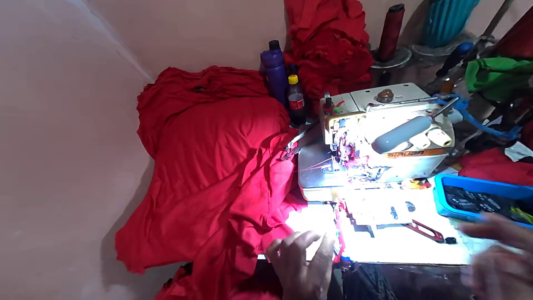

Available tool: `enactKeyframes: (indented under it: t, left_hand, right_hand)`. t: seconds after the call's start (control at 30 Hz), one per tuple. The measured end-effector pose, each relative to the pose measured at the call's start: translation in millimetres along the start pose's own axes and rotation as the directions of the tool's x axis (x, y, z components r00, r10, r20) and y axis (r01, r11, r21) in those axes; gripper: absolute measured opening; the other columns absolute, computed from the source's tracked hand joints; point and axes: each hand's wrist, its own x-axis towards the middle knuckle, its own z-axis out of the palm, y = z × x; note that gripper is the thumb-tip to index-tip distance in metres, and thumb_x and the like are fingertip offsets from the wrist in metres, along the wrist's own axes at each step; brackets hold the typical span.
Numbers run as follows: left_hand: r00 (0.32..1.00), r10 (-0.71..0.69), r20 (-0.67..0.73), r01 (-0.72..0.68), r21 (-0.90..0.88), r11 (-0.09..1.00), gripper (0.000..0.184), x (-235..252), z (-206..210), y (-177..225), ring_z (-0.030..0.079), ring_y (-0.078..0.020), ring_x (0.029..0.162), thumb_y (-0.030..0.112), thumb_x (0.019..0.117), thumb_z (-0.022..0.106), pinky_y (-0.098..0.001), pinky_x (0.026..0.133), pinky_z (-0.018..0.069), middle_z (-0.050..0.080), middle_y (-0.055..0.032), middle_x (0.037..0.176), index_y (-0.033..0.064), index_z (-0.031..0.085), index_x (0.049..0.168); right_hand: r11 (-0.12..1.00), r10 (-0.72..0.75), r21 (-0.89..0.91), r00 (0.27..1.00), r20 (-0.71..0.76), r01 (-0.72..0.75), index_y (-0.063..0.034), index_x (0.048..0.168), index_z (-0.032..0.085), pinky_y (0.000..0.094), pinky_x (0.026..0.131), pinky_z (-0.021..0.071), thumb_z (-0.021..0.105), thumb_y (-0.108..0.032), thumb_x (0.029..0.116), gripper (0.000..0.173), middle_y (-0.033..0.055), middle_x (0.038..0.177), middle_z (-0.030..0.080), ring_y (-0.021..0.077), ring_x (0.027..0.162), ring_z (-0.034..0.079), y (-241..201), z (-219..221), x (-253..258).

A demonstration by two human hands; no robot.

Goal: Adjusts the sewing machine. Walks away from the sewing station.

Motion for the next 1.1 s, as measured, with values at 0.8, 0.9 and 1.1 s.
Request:
enactKeyframes:
  t: [0.8, 0.9, 1.1]
  left_hand:
    - [0.859, -0.248, 0.447, 0.463, -0.475, 0.748, 0.020, 30, 31, 0, 0.060, -0.0081, 0.094, 0.018, 0.0939, 0.062, -0.0245, 0.089, 0.0452, 0.066, -0.0047, 0.091, 0.0032, 0.075, 0.088]
    - [0.877, -0.163, 0.452, 0.328, -0.314, 0.891, 0.027, 32, 31, 1, 0.067, -0.0285, 0.105, 0.016, 0.0962, 0.054, -0.0468, 0.095, 0.0451, 0.073, -0.0173, 0.102, -0.0016, 0.075, 0.093]
    - [0.889, -0.084, 0.451, 0.211, -0.239, 0.948, 0.020, 47, 46, -10, 0.069, -0.0241, 0.091, 0.017, 0.0905, 0.062, -0.0460, 0.088, 0.0479, 0.074, -0.0097, 0.090, 0.0039, 0.076, 0.086]
  right_hand:
    - [0.989, 0.021, 0.143, 0.999, 0.039, -0.026, -0.0011, 0.099, 0.070, 0.0014, 0.057, 0.0380, 0.072, -0.013, 0.0865, 0.017, -0.0094, 0.075, 0.064, -0.0161, 0.062, 0.045, 44, 89, 8]
    - [0.995, -0.078, 0.072, 0.996, 0.037, 0.076, 0.0007, 0.094, 0.073, 0.0030, 0.063, 0.0435, 0.068, -0.012, 0.0908, 0.014, -0.0022, 0.078, 0.070, -0.0133, 0.065, 0.052, 51, 90, 8]
    - [0.996, 0.001, -0.089, 0.999, 0.033, 0.002, -0.0003, 0.088, 0.073, 0.0045, 0.061, 0.0427, 0.066, -0.015, 0.0883, 0.017, -0.0012, 0.072, 0.067, -0.0113, 0.062, 0.052, 55, 94, 12]
